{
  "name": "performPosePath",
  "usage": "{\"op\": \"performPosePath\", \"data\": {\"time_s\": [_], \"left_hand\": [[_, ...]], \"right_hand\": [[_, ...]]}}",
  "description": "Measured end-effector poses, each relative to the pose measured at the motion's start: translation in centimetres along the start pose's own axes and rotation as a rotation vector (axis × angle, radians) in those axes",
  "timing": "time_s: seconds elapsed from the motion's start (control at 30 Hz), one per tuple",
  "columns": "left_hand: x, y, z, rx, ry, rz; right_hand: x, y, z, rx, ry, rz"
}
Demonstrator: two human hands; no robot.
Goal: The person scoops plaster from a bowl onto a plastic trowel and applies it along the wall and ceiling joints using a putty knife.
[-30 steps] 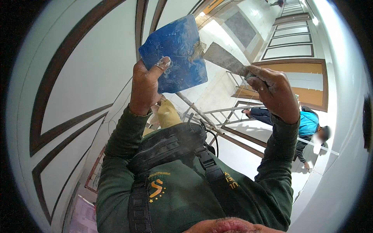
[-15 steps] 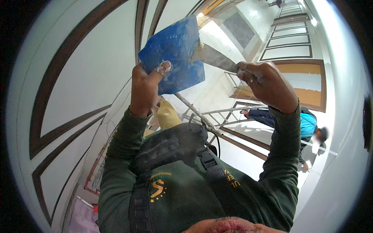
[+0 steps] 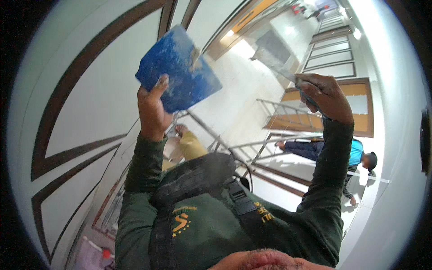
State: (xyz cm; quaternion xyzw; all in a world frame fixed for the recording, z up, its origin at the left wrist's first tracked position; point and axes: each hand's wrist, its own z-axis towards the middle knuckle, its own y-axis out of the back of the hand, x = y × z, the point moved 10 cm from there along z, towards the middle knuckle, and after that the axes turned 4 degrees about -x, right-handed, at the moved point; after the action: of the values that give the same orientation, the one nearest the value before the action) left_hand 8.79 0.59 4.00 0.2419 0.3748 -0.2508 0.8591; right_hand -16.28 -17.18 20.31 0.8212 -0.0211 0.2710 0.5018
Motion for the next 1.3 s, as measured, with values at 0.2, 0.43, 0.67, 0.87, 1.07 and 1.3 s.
{"op": "performPosePath", "data": {"time_s": [0.2,0.43,0.67,0.87,1.07,1.3], "left_hand": [[2.2,0.6,-5.1,-0.038,0.001,0.027],[7.0,-2.2,-10.0,-0.322,0.969,-1.007],[6.6,-3.2,-9.6,-0.289,0.926,-1.051],[7.2,-3.3,-10.3,-0.364,1.015,-1.077],[7.6,-3.2,-10.6,-0.344,1.071,-1.002],[7.5,-3.7,-10.5,-0.304,1.031,-1.064]], "right_hand": [[6.8,10.4,-6.3,-0.553,0.711,0.217],[17.7,16.7,-11.1,-1.283,1.048,-0.721],[19.7,21.6,-8.3,-1.365,0.938,-0.942],[21.0,22.0,-7.1,-1.417,0.834,-1.070],[21.8,22.2,-6.9,-1.436,0.868,-1.143],[21.1,24.4,-5.4,-1.509,0.881,-0.943]]}}
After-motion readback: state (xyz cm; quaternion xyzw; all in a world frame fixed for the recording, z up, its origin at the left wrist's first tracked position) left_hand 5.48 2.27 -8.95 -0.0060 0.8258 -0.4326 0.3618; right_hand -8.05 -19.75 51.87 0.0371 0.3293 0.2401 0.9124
